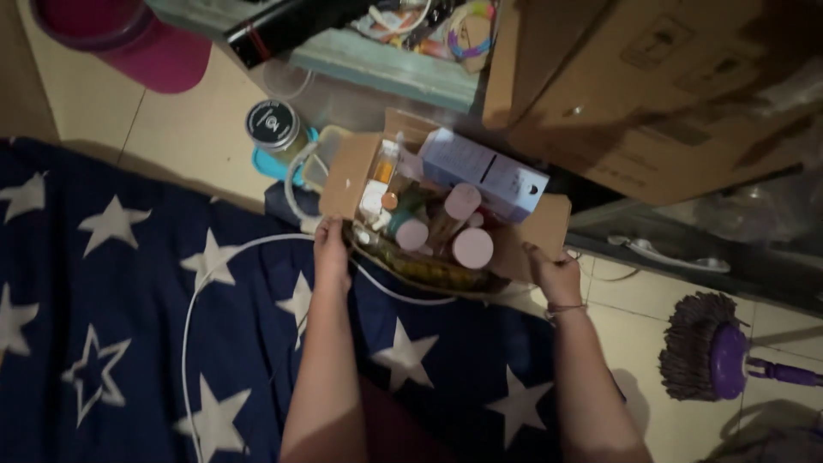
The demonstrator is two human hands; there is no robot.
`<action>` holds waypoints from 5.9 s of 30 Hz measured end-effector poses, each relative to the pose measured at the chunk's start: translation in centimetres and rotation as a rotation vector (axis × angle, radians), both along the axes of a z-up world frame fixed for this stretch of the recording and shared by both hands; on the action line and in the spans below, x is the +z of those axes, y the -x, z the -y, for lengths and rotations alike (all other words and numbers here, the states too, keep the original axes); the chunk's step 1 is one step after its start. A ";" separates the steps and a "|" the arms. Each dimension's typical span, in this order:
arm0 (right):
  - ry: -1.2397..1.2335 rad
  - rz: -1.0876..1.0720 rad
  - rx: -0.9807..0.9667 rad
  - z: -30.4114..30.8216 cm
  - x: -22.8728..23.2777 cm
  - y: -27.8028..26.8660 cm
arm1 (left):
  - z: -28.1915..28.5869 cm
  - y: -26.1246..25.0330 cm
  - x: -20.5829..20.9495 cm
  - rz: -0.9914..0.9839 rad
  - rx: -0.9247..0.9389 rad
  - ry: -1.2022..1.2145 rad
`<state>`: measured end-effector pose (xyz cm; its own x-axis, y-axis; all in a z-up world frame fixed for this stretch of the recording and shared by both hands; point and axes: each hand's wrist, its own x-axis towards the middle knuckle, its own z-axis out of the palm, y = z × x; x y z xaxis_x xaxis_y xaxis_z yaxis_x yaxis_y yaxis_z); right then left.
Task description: Cleaning a cluttered room by organizing items, vacuuming the floor, and mopping.
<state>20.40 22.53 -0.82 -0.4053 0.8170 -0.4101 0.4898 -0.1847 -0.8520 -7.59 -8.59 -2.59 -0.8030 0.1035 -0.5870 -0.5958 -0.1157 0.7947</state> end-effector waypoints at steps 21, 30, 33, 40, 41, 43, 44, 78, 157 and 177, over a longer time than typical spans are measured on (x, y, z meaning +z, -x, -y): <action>0.004 0.256 0.213 -3.7 -4.5 0.1 | -1.7 2.1 0.5 -0.386 -0.247 0.578; 0.056 1.131 0.330 1.6 11.3 -1.6 | -1.0 3.2 -1.0 -0.419 -0.055 0.196; -0.063 0.780 0.578 8.5 18.5 7.6 | -2.4 2.0 -1.7 -0.478 -0.019 0.160; -0.768 -0.127 0.938 16.8 19.9 30.0 | -1.2 2.9 4.7 -0.653 -0.214 0.222; -0.866 -0.147 0.966 16.9 19.1 32.1 | -1.3 3.1 4.7 -0.614 -0.204 0.247; -0.958 -0.173 1.009 16.6 16.1 35.2 | -1.2 3.3 4.4 -0.566 -0.181 0.278; -0.947 -0.076 1.117 15.9 13.9 36.0 | -1.2 3.2 4.3 -0.531 -0.178 0.270; -0.741 0.890 1.429 26.8 9.9 37.1 | 4.3 6.6 -3.5 0.254 0.691 -0.229; -1.178 0.236 0.630 12.5 25.2 15.6 | -0.8 3.3 7.0 -0.479 -0.227 0.010; -0.492 -0.558 -0.367 6.1 7.2 -0.3 | -3.1 1.8 6.0 -0.755 -0.282 0.301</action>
